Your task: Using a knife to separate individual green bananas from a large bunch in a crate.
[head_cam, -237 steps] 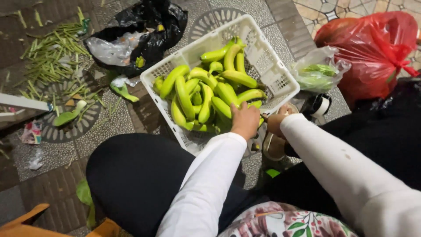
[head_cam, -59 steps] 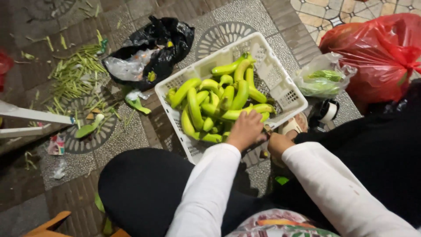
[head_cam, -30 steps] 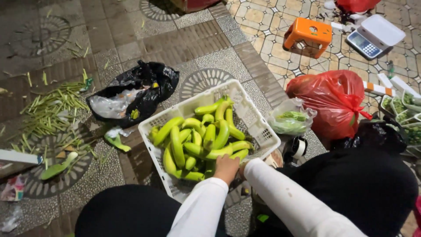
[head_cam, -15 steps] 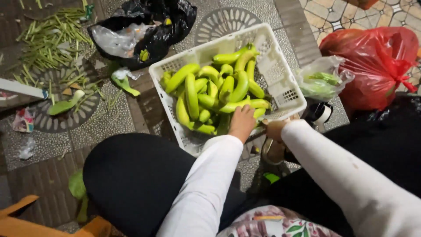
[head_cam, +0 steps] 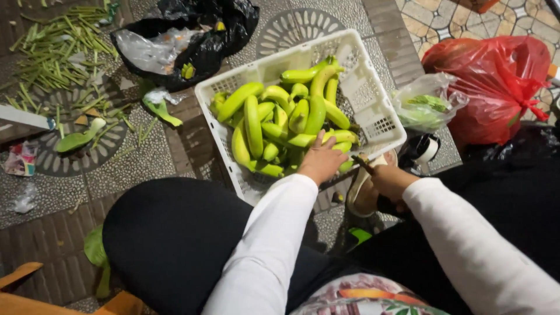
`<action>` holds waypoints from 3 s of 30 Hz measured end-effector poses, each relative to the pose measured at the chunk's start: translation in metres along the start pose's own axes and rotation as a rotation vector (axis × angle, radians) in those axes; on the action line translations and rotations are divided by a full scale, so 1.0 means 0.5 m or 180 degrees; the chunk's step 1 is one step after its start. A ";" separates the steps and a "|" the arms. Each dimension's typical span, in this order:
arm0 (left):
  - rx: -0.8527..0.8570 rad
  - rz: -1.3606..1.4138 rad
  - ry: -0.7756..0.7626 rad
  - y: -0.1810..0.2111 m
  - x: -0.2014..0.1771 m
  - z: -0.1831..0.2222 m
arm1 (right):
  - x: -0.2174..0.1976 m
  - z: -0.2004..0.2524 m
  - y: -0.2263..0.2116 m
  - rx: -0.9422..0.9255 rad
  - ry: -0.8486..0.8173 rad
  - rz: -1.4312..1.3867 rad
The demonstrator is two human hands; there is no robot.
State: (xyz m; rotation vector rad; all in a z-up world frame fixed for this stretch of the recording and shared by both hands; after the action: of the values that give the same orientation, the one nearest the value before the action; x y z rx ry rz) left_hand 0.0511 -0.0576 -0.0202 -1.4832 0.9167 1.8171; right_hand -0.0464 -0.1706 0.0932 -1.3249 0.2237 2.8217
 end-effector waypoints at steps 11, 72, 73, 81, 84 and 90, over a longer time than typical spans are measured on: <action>-0.0049 -0.0203 0.0503 0.068 0.005 0.004 | 0.154 -0.073 0.035 -0.1554 0.1485 0.0859; -0.0308 0.0218 0.1219 0.029 0.158 -0.052 | 0.251 -0.209 0.059 0.0928 0.0409 -0.2363; -0.0315 0.0231 0.1260 0.036 0.165 -0.048 | 0.227 -0.258 0.109 0.1100 0.0619 -0.2376; -0.0286 0.0145 0.1473 0.043 0.158 -0.040 | 0.313 -0.183 0.016 0.0930 0.0628 -0.2089; -0.0286 0.0181 0.1520 0.051 0.162 -0.037 | 0.336 -0.186 0.018 0.0885 0.0620 -0.2142; -0.0194 0.0323 0.1481 0.002 0.104 -0.013 | 0.435 -0.358 0.082 -0.0240 0.1476 -0.0885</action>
State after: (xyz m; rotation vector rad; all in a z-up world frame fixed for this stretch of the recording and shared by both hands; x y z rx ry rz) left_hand 0.0444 -0.0620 -0.0721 -1.9773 1.1803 1.6048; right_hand -0.0522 -0.2453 -0.1815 -1.8481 -0.0623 2.2883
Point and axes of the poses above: each hand's wrist, its own z-axis away from the middle knuckle, its own x-axis out of the palm, y = z × x, the point moved 4 cm from there along -z, towards the middle knuckle, and after that the axes turned 8 degrees about y, right-handed, at the moved point
